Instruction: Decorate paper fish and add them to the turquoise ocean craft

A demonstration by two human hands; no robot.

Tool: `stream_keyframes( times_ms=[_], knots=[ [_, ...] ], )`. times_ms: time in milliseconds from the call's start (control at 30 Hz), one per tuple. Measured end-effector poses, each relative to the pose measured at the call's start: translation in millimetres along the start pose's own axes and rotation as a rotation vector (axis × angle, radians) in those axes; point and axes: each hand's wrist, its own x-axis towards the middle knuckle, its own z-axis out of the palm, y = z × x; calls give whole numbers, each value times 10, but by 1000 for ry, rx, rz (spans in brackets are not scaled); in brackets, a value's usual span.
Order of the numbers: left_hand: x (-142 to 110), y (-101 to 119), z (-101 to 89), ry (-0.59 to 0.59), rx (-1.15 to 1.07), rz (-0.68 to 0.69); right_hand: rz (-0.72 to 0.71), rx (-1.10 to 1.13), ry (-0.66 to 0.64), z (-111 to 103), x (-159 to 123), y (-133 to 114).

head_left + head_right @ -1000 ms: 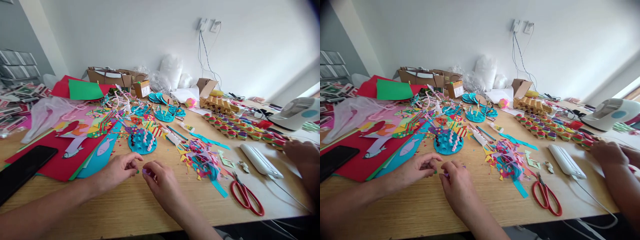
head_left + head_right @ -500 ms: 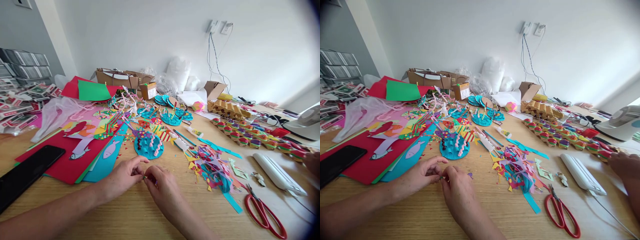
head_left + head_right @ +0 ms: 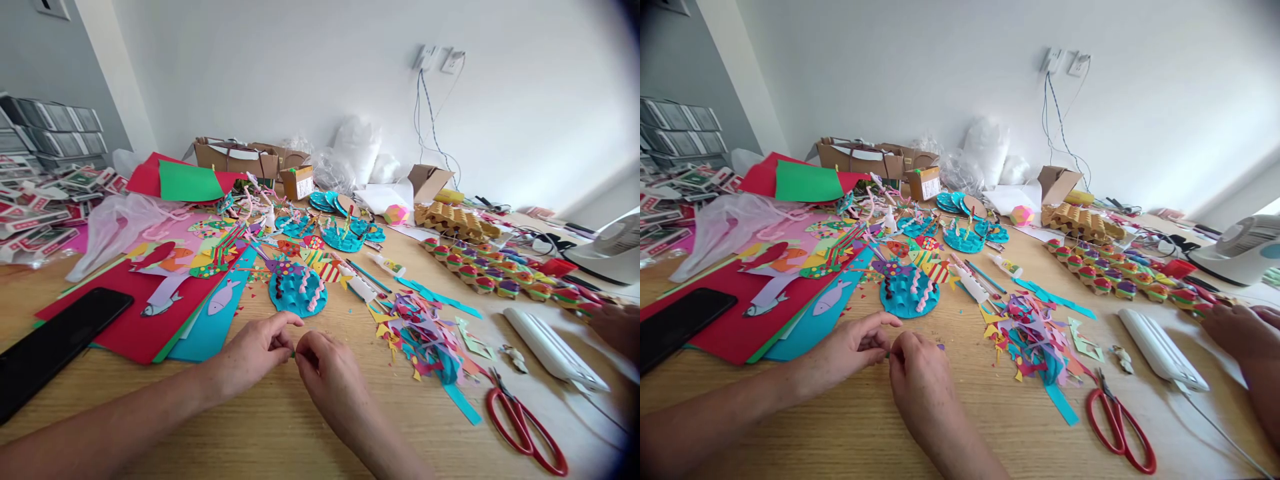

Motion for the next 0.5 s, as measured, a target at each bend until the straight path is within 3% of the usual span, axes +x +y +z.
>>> stream_keyframes(
  times_ms=[300,500],
  knots=[
    [-28,35,50,-5,17,23,-24,6,-38,-36,-20,24],
    [-50,47,25,46,109,6,4,45,-40,-254,-18,129]
  ],
)
